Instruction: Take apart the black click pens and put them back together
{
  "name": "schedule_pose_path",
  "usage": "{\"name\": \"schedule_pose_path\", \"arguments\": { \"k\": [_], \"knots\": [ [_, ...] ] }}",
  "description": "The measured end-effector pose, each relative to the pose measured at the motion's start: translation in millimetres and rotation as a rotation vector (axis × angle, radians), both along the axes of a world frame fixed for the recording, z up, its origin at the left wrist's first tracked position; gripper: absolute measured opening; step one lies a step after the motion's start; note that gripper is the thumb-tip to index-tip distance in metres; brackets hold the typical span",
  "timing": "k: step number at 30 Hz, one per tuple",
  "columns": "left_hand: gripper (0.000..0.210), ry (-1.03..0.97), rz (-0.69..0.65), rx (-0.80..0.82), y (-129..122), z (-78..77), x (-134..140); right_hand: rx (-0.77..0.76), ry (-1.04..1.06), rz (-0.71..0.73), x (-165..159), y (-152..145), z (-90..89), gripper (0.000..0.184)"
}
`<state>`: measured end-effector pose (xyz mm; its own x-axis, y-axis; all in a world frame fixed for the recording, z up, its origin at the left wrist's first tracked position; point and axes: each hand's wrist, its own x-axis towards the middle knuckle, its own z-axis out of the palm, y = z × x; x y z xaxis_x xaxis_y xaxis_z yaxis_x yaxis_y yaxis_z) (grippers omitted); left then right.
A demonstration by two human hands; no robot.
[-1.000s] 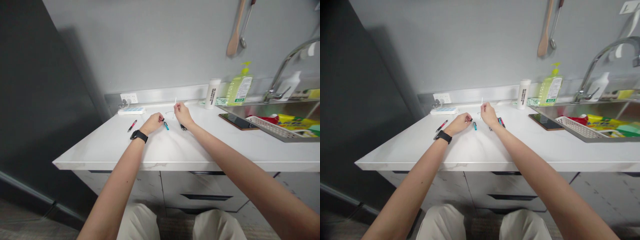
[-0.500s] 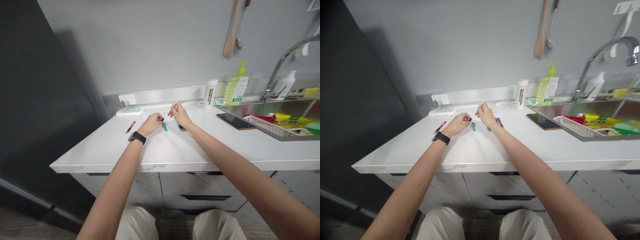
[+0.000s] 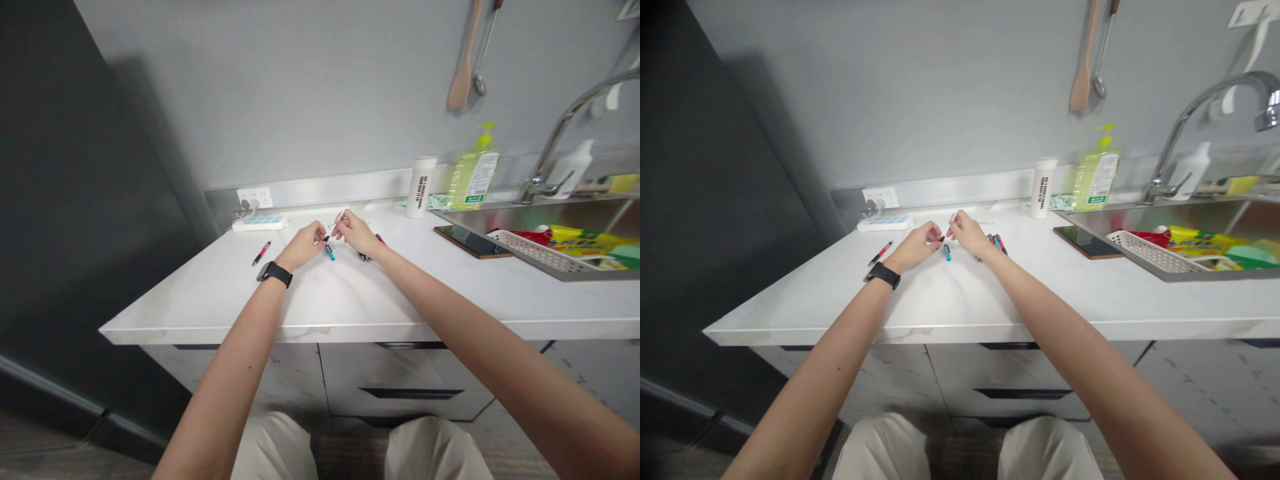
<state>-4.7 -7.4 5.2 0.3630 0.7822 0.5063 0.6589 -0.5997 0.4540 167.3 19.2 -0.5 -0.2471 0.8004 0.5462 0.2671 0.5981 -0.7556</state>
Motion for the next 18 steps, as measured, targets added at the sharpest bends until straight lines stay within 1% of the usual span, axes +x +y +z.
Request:
{"name": "schedule_pose_path", "arguments": {
  "k": [2, 5, 7, 10, 13, 15, 18],
  "knots": [
    [0.018, -0.006, -0.004, -0.003, 1.2, -0.8, -0.2, 0.021, -0.057, 0.020, -0.5, 0.9, -2.1, 0.001],
    [0.018, -0.022, -0.007, -0.016, 2.9, -1.9, -0.9, 0.049, -0.115, 0.007, -1.0, 1.9, -4.5, 0.008],
    [0.018, -0.030, -0.011, -0.021, 2.9, -1.7, -1.1, 0.048, -0.098, -0.019, -1.0, 2.3, -5.0, 0.014],
    [0.018, -0.033, -0.004, -0.033, 1.3, -0.7, -0.6, 0.035, -0.008, -0.036, -0.2, 2.7, -3.8, 0.021],
    [0.018, -0.033, 0.006, -0.038, -0.5, 0.0, 0.3, 0.034, 0.058, -0.044, 0.8, 2.4, -1.0, 0.013],
    [0.018, -0.021, 0.006, -0.027, -1.3, 0.3, 0.7, 0.032, 0.053, -0.037, 1.0, 1.6, 0.7, 0.008],
    [0.019, 0.010, 0.015, -0.015, -1.7, 0.8, 0.6, 0.035, 0.021, -0.003, 0.4, 0.7, 1.2, 0.006]
  ]
}}
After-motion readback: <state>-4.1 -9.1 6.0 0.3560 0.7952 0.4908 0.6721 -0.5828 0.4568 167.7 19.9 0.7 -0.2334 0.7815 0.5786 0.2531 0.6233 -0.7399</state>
